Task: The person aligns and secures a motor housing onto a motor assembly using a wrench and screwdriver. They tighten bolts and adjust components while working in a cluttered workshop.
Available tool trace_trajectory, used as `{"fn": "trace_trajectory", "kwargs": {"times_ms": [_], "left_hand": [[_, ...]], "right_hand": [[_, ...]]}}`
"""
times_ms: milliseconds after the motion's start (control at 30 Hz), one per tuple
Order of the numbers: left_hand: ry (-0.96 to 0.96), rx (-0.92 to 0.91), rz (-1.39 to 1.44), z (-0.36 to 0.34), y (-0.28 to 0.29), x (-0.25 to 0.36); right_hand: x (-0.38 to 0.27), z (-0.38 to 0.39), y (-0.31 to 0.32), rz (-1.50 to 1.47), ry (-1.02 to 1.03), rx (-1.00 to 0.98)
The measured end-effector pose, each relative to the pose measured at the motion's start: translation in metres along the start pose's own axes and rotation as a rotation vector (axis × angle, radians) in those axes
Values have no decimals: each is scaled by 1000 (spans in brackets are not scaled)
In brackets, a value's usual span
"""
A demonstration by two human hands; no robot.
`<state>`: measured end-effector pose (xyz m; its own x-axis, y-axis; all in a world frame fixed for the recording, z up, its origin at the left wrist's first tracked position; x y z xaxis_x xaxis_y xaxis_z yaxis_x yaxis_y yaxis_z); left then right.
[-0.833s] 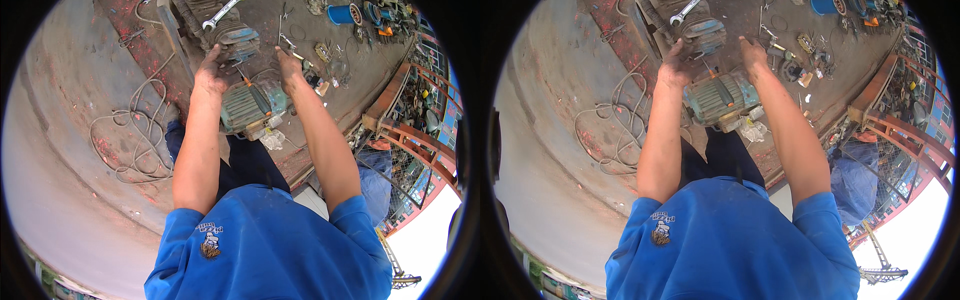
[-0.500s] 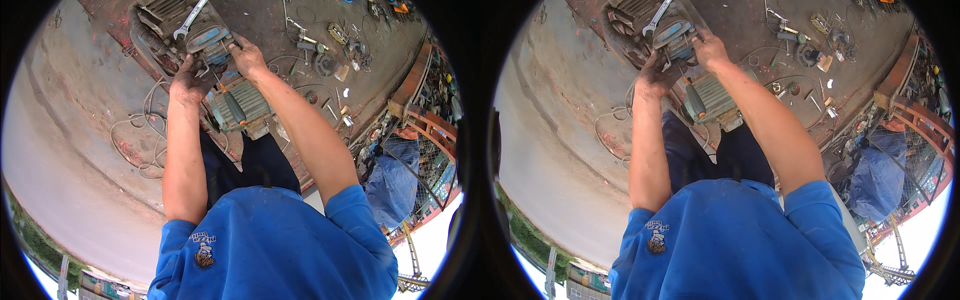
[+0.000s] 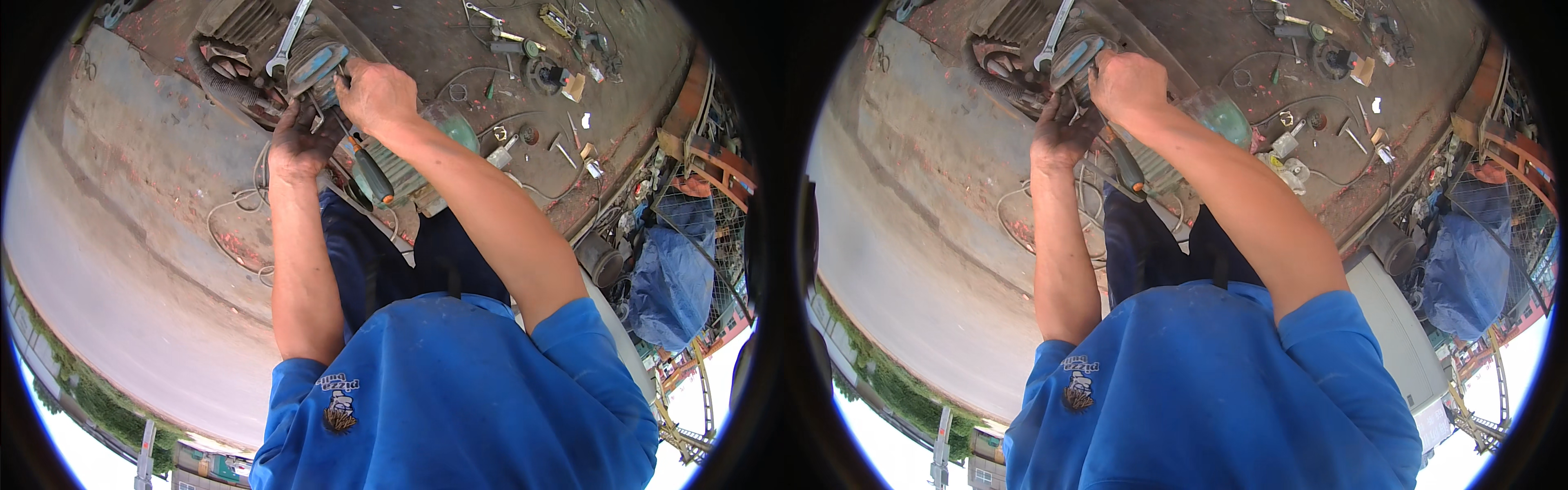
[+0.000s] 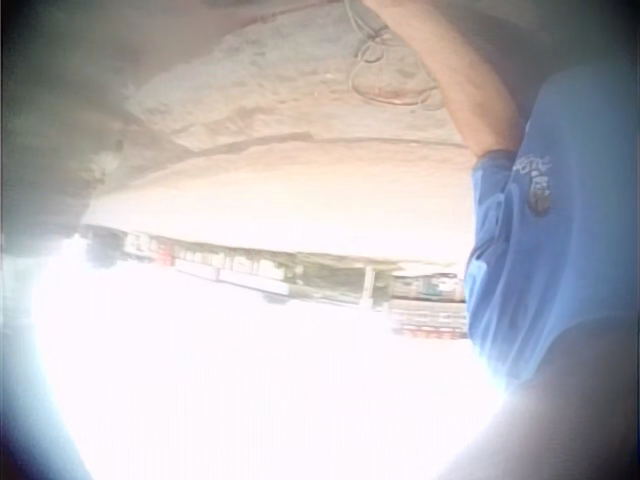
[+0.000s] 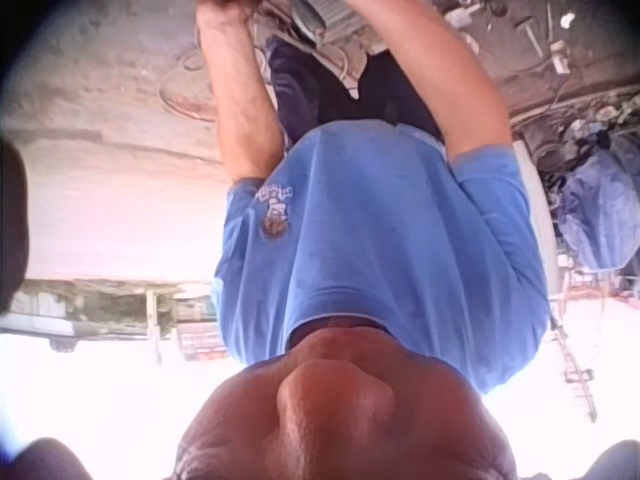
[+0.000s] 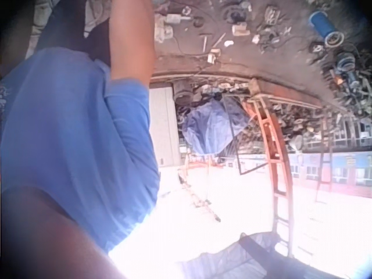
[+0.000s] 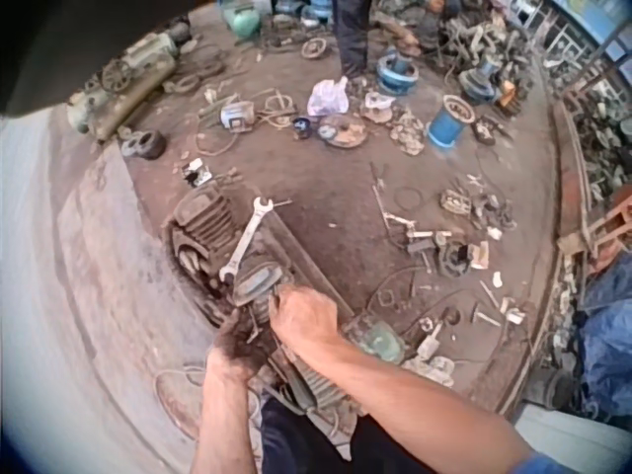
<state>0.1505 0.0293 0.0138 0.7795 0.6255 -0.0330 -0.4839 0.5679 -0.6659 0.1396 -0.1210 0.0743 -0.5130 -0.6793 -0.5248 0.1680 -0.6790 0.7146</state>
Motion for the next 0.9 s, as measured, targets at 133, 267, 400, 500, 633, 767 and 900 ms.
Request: {"fn": "trace_trajectory", "kwargs": {"times_ms": [133,267,400,500,633,767,900], "left_hand": [[-19,-11,-13,-1,4,2],[-39,-9,-25,1,1,0],[-17,-2,-11,-3,9,3],[-27,6,-34,-1,3,0],[-12,-35,-3,0,2,0],[-38,17,-20,4,0,0],[-61,-32,-134,-6,14,9]], "right_hand": [[0,4,-5,5,49,60],[2,4,-6,-13,36,100],[2,9,-4,-46,28,62],[4,8,-7,-25,59,102],[4,9,-8,-16,35,43],[6,33,-2,-50,-25,164],[-26,59,-14,20,307,57]]}}
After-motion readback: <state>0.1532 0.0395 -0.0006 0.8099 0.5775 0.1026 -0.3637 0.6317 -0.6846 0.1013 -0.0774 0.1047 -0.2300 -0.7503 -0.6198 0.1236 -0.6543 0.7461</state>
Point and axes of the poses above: each hand's wrist, its own z-axis away from the middle knuckle, its own y-axis out of the back of the hand, x = y × z, the point moved 5 cm from there along -z, towards the middle knuckle, and after that the axes turned 15 degrees about -x, right-handed, at the moved point
